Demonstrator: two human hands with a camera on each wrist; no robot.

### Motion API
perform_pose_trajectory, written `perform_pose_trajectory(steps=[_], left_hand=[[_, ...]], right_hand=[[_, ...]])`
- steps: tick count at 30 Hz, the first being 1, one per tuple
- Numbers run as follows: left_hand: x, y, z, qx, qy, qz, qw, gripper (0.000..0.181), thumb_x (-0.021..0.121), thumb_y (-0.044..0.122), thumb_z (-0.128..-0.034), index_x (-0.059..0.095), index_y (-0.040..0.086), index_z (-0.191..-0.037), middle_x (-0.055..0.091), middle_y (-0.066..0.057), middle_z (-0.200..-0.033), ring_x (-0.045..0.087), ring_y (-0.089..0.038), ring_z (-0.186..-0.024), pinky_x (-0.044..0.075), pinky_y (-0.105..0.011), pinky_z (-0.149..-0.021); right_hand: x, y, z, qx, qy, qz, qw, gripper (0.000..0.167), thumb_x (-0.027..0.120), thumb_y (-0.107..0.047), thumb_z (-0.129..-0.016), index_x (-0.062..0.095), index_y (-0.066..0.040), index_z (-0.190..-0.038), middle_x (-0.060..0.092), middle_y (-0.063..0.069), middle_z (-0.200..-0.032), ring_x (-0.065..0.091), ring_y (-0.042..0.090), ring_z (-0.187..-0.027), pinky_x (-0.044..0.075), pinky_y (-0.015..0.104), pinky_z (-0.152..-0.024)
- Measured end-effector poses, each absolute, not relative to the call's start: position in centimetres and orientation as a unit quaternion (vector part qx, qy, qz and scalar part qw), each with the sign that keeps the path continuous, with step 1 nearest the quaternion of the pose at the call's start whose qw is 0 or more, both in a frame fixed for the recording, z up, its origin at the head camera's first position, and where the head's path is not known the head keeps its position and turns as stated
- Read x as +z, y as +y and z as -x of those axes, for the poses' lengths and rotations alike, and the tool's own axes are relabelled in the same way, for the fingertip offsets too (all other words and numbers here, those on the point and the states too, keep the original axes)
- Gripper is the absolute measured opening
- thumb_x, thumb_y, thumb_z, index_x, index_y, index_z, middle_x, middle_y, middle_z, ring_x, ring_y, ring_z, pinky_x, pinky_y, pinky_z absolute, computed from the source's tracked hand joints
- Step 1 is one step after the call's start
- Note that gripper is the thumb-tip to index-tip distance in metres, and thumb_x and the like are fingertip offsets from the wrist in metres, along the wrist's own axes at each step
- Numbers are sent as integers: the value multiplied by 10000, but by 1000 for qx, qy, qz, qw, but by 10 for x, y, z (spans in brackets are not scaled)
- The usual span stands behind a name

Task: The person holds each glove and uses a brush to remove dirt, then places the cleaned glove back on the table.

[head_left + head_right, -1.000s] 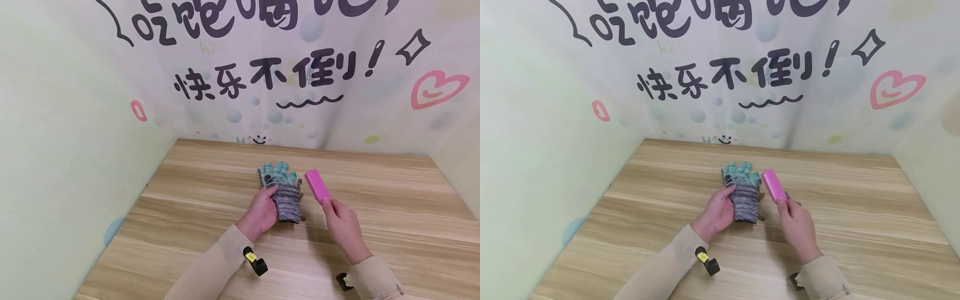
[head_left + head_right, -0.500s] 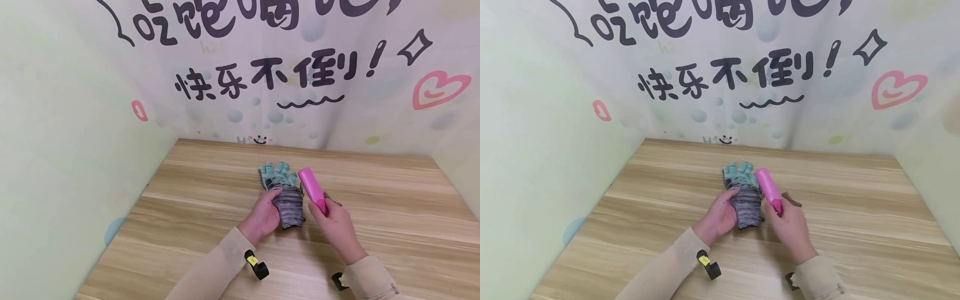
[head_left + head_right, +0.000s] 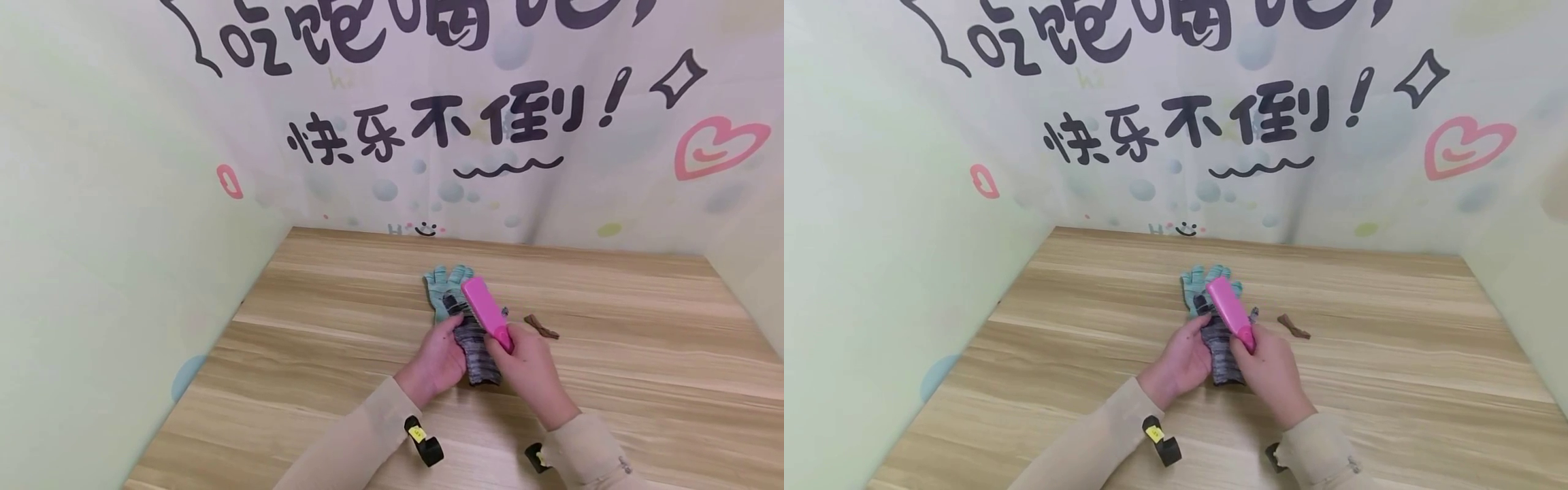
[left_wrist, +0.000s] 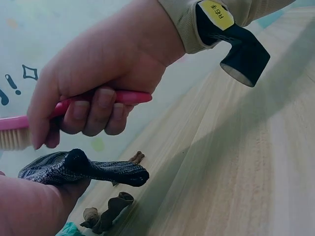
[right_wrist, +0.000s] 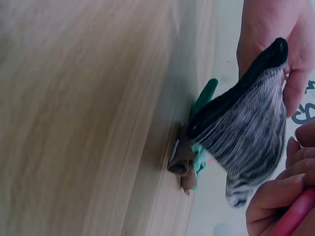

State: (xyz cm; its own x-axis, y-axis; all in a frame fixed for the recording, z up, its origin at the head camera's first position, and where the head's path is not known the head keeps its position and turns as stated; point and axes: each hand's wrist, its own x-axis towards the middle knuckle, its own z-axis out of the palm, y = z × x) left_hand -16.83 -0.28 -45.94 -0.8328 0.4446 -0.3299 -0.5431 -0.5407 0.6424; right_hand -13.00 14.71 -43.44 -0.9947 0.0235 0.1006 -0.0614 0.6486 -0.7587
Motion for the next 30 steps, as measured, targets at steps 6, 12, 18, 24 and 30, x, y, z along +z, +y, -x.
perform_pose_trajectory(steps=[6,12,18,24,30], left_hand=[[-460,0,164,876,385,61,284,562,324,352,-1073,395,8,-1511,476,-144,-1547,422,-267,-1459,322,-392,-1243],[-462,4,160,873,398,52,278,564,297,345,-1066,381,33,-1528,454,-135,-1566,405,-269,-1468,297,-390,-1253],[-463,8,160,873,400,55,274,582,304,337,-1056,335,39,-1555,381,-118,-1614,317,-252,-1510,231,-358,-1278],[-460,9,157,877,384,51,284,587,271,352,-1067,315,49,-1567,372,-110,-1621,309,-251,-1518,226,-364,-1282],[-458,12,155,881,377,65,279,582,272,355,-1063,346,45,-1550,401,-107,-1601,337,-239,-1498,234,-361,-1279]], right_hand=[[-436,140,129,428,-903,-11,33,192,636,-160,-964,570,-37,-832,436,8,-621,418,108,-541,363,224,-431],[-436,134,128,432,-902,-9,19,190,653,-160,-949,560,-45,-831,459,15,-641,442,123,-573,386,229,-443],[-437,130,127,432,-902,-8,13,228,708,-196,-924,565,-43,-833,472,19,-659,459,130,-595,404,236,-454],[-438,128,128,427,-904,-1,-4,271,743,-243,-904,594,-17,-909,529,43,-706,491,141,-622,441,247,-480],[-440,127,129,420,-908,3,-10,280,755,-225,-882,616,3,-969,596,68,-747,522,157,-643,464,262,-504]])
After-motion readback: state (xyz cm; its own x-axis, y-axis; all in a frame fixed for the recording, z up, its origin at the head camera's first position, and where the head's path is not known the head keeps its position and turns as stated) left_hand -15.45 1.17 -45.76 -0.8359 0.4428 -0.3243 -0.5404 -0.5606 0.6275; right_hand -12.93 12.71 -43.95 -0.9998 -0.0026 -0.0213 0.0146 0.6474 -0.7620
